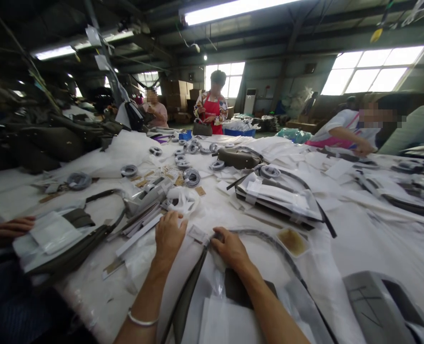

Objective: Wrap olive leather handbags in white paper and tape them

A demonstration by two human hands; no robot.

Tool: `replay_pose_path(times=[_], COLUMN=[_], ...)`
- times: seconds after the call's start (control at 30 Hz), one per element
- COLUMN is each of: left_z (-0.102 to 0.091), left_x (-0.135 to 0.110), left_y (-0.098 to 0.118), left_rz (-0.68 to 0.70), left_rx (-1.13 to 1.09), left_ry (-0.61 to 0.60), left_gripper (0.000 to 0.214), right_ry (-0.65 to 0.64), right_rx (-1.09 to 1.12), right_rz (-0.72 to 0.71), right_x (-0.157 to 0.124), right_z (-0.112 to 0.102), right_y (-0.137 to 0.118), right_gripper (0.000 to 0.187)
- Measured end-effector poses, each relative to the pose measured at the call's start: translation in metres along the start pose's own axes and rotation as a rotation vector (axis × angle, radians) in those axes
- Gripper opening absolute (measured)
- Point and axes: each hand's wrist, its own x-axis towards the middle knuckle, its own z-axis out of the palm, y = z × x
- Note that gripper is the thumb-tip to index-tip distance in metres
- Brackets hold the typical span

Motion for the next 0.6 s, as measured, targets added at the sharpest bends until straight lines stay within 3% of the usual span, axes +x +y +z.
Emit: replay_pose_path(times=[0.13,0.23,0.3,0.4,0.5,0.6], left_z=[-0.017,-0.030,-0.033,-0.024,-0.004,0.022], left_x=[-0.004,0.010,0.040,0.109,0.175,0.210], left_y=[0.023,0.041,0.048,0.050,0.046,0.040], left_rz=[0.112,0.192,0.183,0.054,-0.025,-0.082], left_rx=[-0.201,-0.276,-0.175,-0.003,0.001,-0.033], left_ry=[-0.131,-0.217,-0.201,-0.193,-0.205,-0.233], left_gripper=[0.009,0.011,0.016,0.020,0.015,0.025], right_ry=[-0.012,-0.030,-0.030,-0.026,-0.036,-0.045], right_rx=[0.017,0.023,0.014,0.004,0.003,-0.003], right_rz=[0.019,0.032,0.040,0.050,0.073,0.104], right_x=[0.000,0.000,0.000,0.000,0.001,0.000], right_z=[0.000,0.001,0.001,0.002,0.003,0.002], right_y=[0.000,0.001,0.001,0.000,0.000,-0.001], right_gripper=[0.044,0.044,0.043,0.042,0.043,0.043])
